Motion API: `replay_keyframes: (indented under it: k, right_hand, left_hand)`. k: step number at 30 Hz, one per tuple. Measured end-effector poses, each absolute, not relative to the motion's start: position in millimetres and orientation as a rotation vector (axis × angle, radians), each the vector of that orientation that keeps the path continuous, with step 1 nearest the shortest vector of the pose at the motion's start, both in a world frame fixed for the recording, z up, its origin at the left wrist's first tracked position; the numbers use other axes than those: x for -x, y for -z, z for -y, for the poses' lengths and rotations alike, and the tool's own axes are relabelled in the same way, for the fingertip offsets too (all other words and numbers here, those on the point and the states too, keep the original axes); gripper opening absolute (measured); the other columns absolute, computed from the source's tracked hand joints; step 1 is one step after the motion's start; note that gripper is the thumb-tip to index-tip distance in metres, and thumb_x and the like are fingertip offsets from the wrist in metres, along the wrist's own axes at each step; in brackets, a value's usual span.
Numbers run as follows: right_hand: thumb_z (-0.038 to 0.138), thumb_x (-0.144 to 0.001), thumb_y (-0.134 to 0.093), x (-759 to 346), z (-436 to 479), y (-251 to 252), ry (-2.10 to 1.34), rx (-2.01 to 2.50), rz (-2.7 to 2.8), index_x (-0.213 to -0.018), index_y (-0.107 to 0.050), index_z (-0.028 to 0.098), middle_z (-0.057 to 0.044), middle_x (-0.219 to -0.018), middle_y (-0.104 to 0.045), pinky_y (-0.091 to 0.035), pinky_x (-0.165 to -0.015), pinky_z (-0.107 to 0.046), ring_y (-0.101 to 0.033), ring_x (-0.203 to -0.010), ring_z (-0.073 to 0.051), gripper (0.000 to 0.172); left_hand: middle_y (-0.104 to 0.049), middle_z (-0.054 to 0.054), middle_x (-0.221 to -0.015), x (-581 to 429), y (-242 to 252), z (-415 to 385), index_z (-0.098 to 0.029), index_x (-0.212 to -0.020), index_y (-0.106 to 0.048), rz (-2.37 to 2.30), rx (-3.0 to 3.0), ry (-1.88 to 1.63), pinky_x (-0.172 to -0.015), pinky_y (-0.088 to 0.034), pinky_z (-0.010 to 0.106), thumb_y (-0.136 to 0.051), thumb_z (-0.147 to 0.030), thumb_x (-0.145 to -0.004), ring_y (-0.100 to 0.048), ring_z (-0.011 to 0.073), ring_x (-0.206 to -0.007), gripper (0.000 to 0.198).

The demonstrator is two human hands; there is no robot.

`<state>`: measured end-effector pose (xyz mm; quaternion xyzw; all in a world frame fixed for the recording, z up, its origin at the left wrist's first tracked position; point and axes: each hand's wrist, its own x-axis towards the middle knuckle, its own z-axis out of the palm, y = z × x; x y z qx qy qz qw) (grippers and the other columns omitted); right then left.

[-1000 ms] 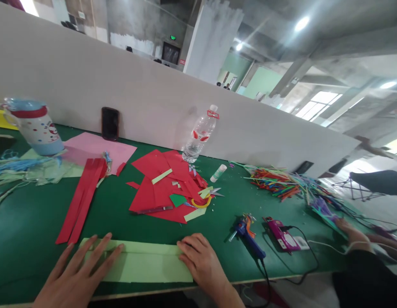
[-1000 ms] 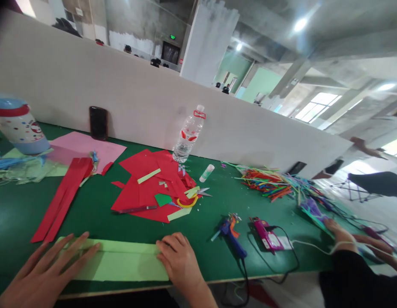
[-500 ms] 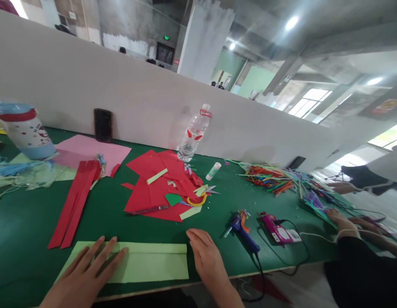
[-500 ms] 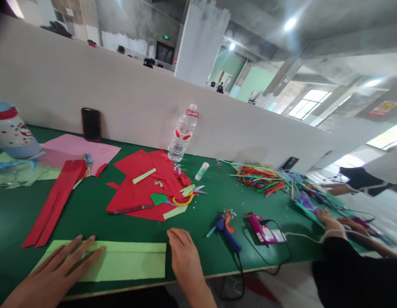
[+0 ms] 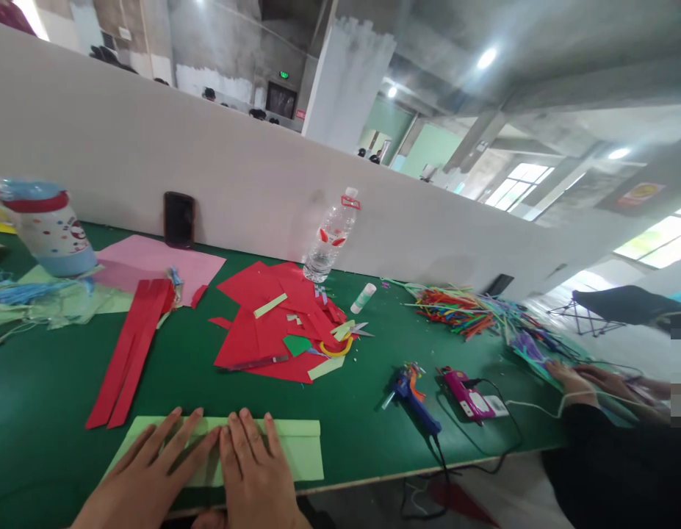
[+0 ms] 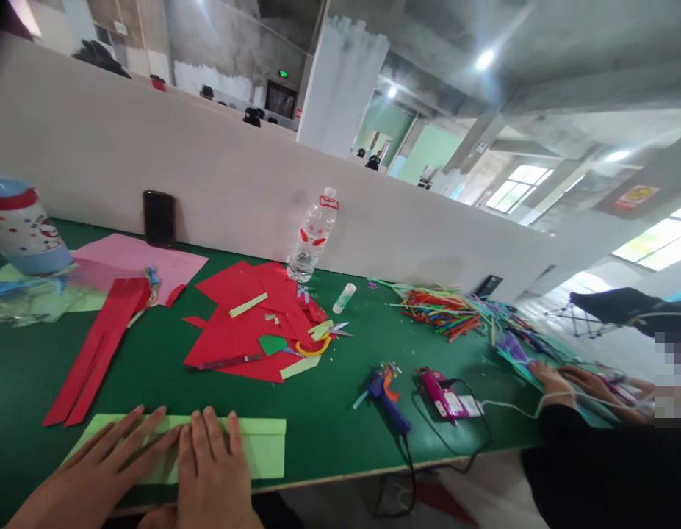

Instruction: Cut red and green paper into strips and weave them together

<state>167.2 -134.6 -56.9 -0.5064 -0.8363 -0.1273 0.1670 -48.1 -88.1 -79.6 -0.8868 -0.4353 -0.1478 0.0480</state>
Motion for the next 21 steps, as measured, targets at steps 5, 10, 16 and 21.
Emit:
replay_keyframes:
  k: [5, 10, 16, 21]
  right_hand:
    - [0.064, -0.096, -0.042, -201.3, 139.1, 52.5, 0.384, 1.381, 2.428, -0.147, -0.043, 0.006, -0.015, -0.153, -0.044, -0.034, -0.119, -0.046, -0.037, -0.144, -0.03, 0.077]
    - [0.075, -0.089, -0.046, -240.6, 151.5, 43.1, 0.375, 1.44, 2.397, -0.152, -0.035, 0.006, -0.015, -0.149, -0.049, -0.044, -0.11, -0.044, -0.047, -0.137, -0.031, 0.094]
    - [0.071, -0.092, -0.047, -273.9, 168.7, 37.2, 0.367, 1.569, 2.391, -0.156, -0.027, 0.007, -0.017, -0.15, -0.047, -0.047, -0.105, -0.045, -0.049, -0.135, -0.033, 0.093]
    - [0.069, -0.094, -0.044, -285.2, 164.5, 48.2, 0.455, 1.468, 2.334, -0.158, -0.02, 0.008, -0.018, -0.143, -0.056, -0.054, -0.095, -0.045, -0.059, -0.125, -0.033, 0.092]
  left_hand:
    - [-0.041, -0.009, -0.155, 49.0, 64.8, 89.8, -0.05, -0.143, -0.04, 1.311, 2.745, 0.318, -0.11, -0.041, 0.047, -0.049, -0.005, -0.077, -0.042, 0.0272, -0.142, 0.08]
    - [-0.039, -0.008, -0.157, 47.7, 52.7, 92.1, -0.052, -0.145, -0.033, 1.315, 2.759, 0.143, -0.112, -0.04, 0.049, -0.046, 0.006, -0.074, -0.036, 0.0303, -0.145, 0.092]
    - [-0.048, 0.005, -0.153, 52.6, 62.0, 95.5, -0.031, -0.139, -0.055, 1.406, 2.67, 0.206, -0.115, -0.036, 0.055, -0.042, 0.004, -0.077, -0.033, 0.0337, -0.146, 0.073]
    - [-0.05, 0.015, -0.15, 62.3, 64.4, 95.1, -0.019, -0.138, -0.058, 1.503, 2.554, 0.191, -0.115, -0.035, 0.057, -0.038, 0.002, -0.08, -0.038, 0.0358, -0.143, 0.065]
